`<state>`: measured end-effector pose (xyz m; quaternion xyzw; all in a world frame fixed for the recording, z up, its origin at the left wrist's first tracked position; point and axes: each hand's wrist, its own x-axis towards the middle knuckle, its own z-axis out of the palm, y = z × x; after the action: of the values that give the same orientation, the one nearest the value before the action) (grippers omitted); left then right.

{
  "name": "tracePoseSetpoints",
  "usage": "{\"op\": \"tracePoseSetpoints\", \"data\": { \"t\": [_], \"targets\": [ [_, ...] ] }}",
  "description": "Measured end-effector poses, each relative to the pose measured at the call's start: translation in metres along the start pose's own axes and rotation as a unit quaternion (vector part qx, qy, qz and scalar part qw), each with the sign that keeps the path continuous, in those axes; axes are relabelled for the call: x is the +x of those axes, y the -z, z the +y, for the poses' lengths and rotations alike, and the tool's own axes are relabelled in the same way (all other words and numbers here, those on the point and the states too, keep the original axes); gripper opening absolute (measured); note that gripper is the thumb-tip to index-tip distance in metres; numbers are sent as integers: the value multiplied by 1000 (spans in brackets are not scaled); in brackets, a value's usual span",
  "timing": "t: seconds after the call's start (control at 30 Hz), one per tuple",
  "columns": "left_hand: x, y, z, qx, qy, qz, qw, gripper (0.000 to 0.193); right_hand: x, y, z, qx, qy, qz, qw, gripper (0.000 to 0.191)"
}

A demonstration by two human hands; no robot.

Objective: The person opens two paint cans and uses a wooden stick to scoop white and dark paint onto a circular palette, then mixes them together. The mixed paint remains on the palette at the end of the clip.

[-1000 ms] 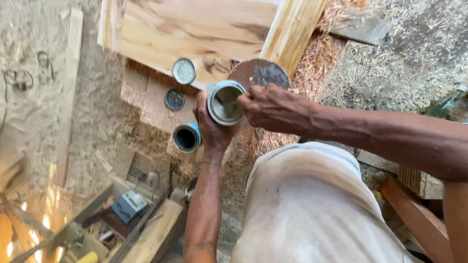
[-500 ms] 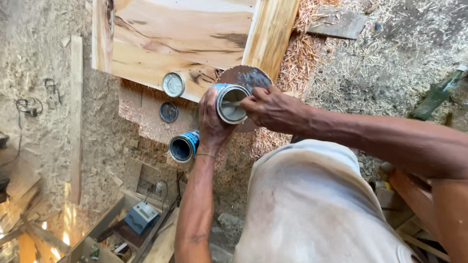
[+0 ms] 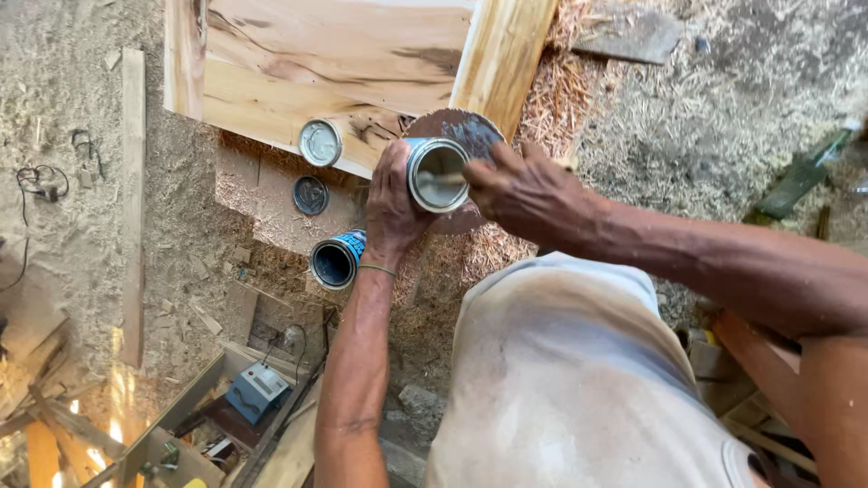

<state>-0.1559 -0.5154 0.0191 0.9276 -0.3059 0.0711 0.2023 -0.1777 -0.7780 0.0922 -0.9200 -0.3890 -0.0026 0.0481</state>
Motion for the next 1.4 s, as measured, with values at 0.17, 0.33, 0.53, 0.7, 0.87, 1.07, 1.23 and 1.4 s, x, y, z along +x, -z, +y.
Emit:
{"op": "tracePoseSetpoints", "data": {
  "t": [0.17,0.33,0.53,0.7,0.87,1.07,1.23,1.4],
  "targets": [
    [4,-3,4,5,-4,13,1000,112,16,7,-10,-92,-48,-24,994,19],
    [2,0,10,39,7,-1,999,101,0,9,-15,51,-52,-32,997,17],
    [1,-3,13,33,1,-22,999,101,9,-9,-7,-14,-102,-13,995,22],
    [1,-9,17,37,10,-13,999,102,10,-27,1,4,-51,-41,998,16],
    [-8,-9,19,80,-20,6,997,93,11,-35,25,156,-73,-80,982,17],
    [-15,-17,22,60,-18,17,998,94,8,-56,30,326,-99,-31,940,20],
    [-19,-20,28,87,-19,47,995,88,-22,-83,21,427,-109,70,895,15],
    [-16,-7,35,82,27,116,989,89,-40,-96,-1,445,-121,188,867,19]
  ]
}}
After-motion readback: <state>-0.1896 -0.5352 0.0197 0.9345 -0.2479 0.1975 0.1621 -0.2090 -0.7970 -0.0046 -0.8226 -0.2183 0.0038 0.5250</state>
